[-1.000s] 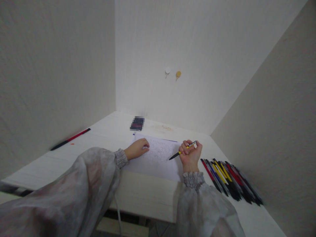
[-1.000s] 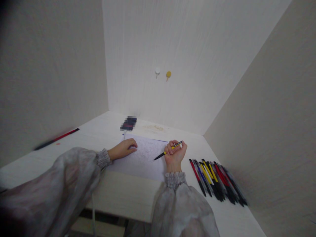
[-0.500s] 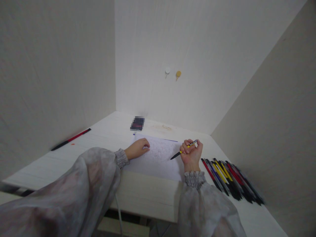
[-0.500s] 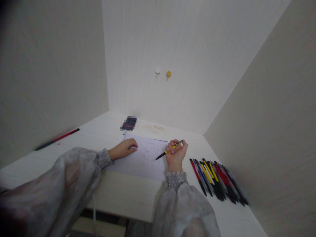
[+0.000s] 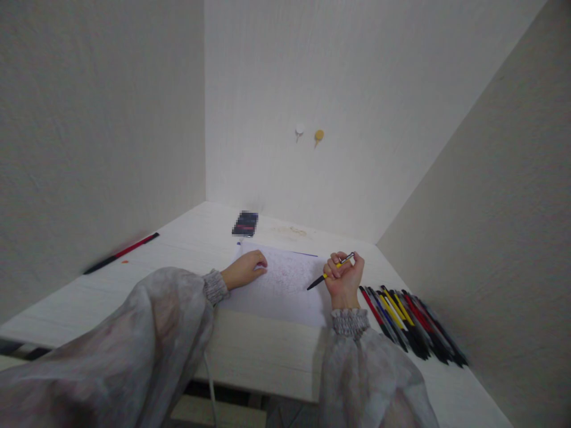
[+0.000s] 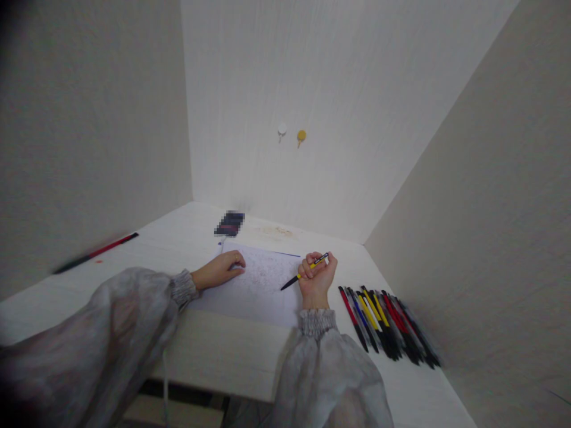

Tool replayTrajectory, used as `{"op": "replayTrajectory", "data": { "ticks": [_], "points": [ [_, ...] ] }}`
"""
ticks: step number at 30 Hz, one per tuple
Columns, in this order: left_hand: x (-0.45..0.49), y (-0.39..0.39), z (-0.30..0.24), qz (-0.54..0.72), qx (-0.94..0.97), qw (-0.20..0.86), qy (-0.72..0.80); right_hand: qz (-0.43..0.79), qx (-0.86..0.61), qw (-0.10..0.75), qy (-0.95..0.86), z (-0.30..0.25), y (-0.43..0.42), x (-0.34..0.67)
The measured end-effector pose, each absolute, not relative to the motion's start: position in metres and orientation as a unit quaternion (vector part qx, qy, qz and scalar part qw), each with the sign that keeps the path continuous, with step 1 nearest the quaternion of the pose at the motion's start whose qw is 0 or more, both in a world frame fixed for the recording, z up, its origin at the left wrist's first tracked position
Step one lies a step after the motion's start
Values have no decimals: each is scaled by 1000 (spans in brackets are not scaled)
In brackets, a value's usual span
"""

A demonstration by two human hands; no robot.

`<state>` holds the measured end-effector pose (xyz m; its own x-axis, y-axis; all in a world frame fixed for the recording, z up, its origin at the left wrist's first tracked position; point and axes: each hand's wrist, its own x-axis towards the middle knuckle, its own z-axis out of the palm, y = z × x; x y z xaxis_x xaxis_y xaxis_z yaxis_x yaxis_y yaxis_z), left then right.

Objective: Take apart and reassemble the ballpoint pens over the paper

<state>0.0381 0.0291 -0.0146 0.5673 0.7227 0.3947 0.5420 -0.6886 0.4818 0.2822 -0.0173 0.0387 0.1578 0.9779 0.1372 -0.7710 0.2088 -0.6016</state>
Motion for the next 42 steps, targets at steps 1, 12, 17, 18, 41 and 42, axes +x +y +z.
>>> {"op": "replayTrajectory", "data": {
  "ticks": [1, 12, 17, 18, 41, 42],
  "points": [
    [38, 29, -15, 292, 872, 156, 361, 594, -203, 735, -257, 38, -17, 283],
    [38, 30, -16, 295, 868, 165, 364, 541, -234, 767, -256, 40, -15, 281],
    [37, 29, -14, 288, 873, 164, 357, 537, -291, 747, -262, 34, -10, 274],
    [37, 29, -14, 286, 873, 165, 360, 548, -292, 738, -266, 33, -9, 272],
    [38, 34, -21, 287, 868, 166, 371, 516, -282, 760, -275, 36, -9, 278],
    [38, 34, -21, 285, 868, 160, 375, 510, -287, 763, -275, 37, -9, 279]
  ]
}}
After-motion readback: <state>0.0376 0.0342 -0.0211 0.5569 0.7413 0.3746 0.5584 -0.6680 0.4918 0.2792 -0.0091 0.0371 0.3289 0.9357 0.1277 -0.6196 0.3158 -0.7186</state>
